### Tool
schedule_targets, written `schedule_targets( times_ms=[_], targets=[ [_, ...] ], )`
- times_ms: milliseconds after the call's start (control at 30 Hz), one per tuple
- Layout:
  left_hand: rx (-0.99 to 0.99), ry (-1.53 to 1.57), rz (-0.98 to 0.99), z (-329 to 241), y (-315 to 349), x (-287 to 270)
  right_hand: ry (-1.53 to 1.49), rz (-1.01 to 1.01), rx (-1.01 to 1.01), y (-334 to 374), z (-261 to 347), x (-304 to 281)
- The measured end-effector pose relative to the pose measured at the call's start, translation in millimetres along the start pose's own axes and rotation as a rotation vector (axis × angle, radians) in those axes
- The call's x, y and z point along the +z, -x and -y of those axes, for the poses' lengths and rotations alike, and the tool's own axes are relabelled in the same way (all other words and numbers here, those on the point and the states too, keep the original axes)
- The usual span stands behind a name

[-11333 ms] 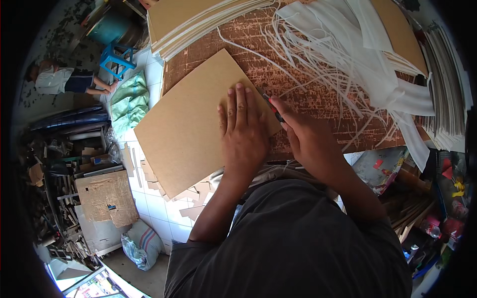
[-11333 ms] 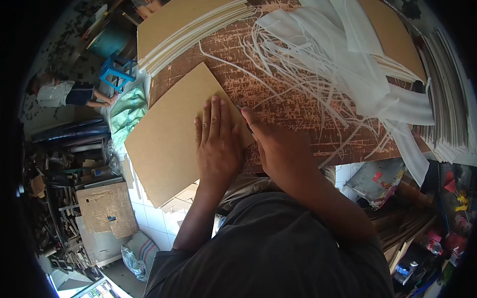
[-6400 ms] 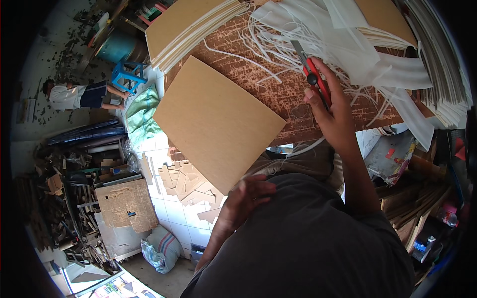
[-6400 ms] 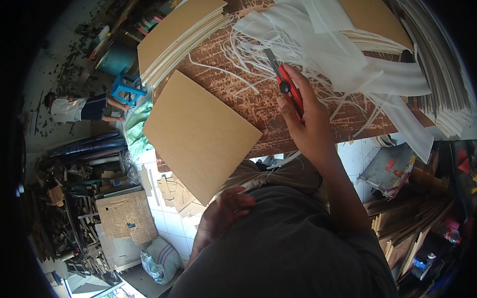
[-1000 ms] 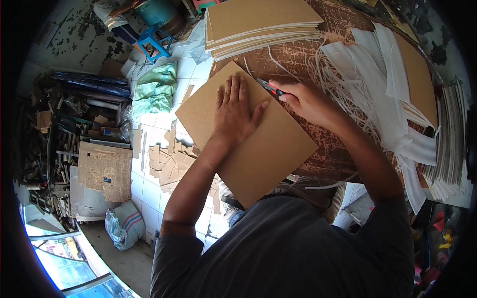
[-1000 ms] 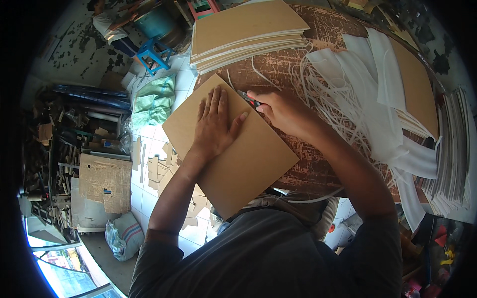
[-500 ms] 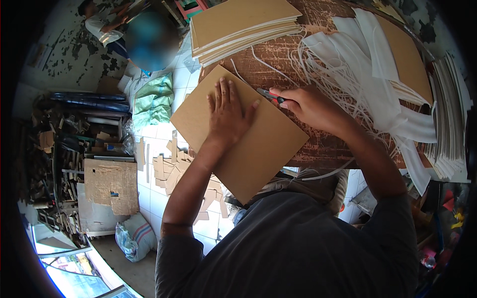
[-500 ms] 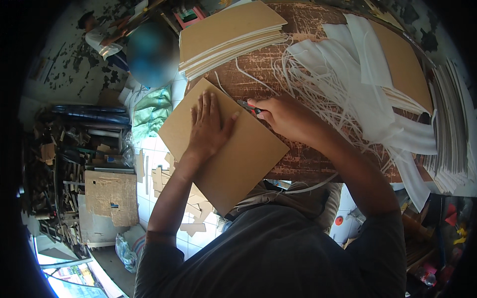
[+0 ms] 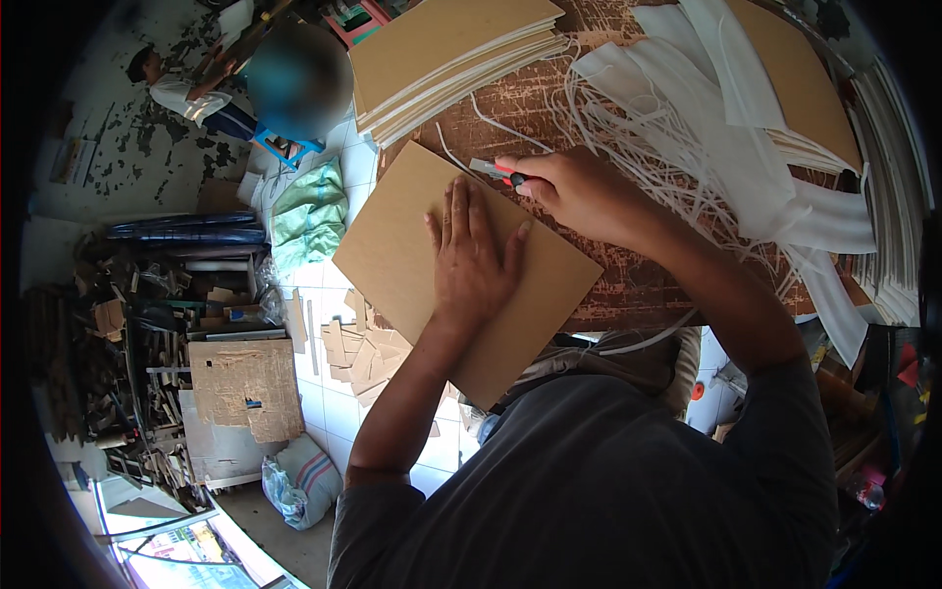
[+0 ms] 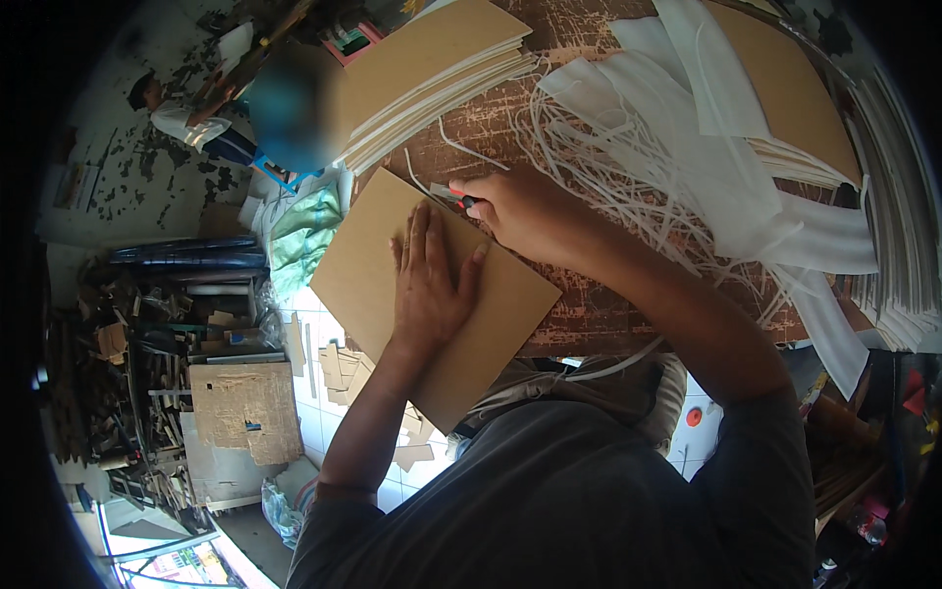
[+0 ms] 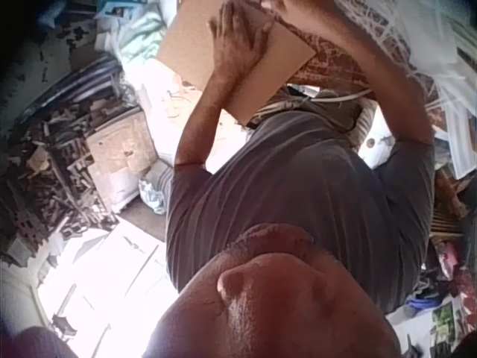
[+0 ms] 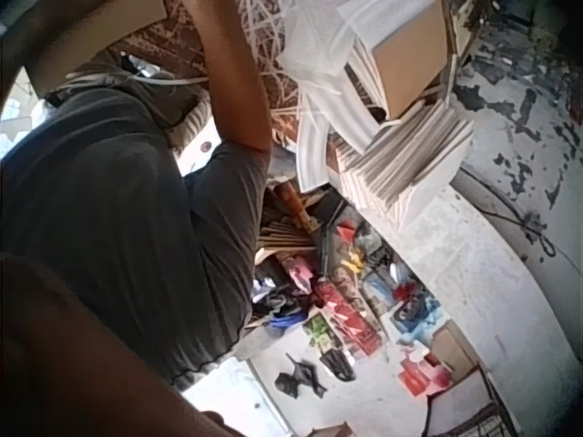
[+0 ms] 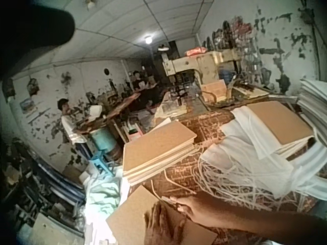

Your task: The person trims the edges of cardboard sheets using a utility knife and picks up a foam sheet by hand.

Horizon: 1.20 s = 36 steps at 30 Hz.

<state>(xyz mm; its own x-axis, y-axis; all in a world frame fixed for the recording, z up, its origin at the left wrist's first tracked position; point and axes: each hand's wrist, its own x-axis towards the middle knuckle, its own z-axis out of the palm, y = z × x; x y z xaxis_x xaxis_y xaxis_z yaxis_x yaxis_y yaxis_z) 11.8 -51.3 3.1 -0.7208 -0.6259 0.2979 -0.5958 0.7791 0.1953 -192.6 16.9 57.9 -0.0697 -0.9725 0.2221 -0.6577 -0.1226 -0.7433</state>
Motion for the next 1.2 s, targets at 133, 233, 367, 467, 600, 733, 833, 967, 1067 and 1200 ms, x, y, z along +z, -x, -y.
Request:
schedule_targets(
  times_ms=[133, 233, 367, 467, 600, 733, 833, 967, 1067, 1200],
  targets=[
    [-0.018, -0.043, 0.051, -4.4, -3.2, -4.5, -0.022, -0.033, -0.036, 0.1, -12.0, 11.2],
    [-0.02, -0.063, 0.075, -4.8, -3.5, -5.0, -0.02, 0.004, -0.03, 2.3, -10.8, 9.9],
    [-0.054, -0.063, 0.138, -5.3, -3.1, -7.5, -0.014, 0.032, -0.013, 3.6, -4.4, 5.8],
    [-0.05, -0.079, 0.125, -4.2, -3.0, -4.6, 0.009, 0.039, -0.004, 6.0, -1.0, 4.2],
    [-0.036, -0.09, 0.108, -4.3, -2.5, -3.9, 0.032, -0.015, -0.03, 6.9, -6.5, 8.0],
    [-0.047, -0.084, 0.125, -3.8, -1.9, -5.1, 0.017, 0.036, 0.021, 6.2, 5.7, -0.5],
    [-0.053, -0.072, 0.155, -7.0, -2.5, -9.5, 0.043, 0.135, 0.156, 5.9, 12.9, -5.0],
    [-0.051, -0.06, 0.192, -9.4, -3.6, -12.3, 0.013, 0.11, 0.091, 8.0, 1.4, -1.6],
    [-0.059, -0.055, 0.192, -10.1, -4.3, -11.4, 0.019, 0.131, 0.072, 8.0, 1.3, -4.4],
    [-0.073, -0.06, 0.185, -9.1, -2.9, -10.6, 0.06, 0.226, 0.168, 10.3, 17.7, -16.2]
  ],
)
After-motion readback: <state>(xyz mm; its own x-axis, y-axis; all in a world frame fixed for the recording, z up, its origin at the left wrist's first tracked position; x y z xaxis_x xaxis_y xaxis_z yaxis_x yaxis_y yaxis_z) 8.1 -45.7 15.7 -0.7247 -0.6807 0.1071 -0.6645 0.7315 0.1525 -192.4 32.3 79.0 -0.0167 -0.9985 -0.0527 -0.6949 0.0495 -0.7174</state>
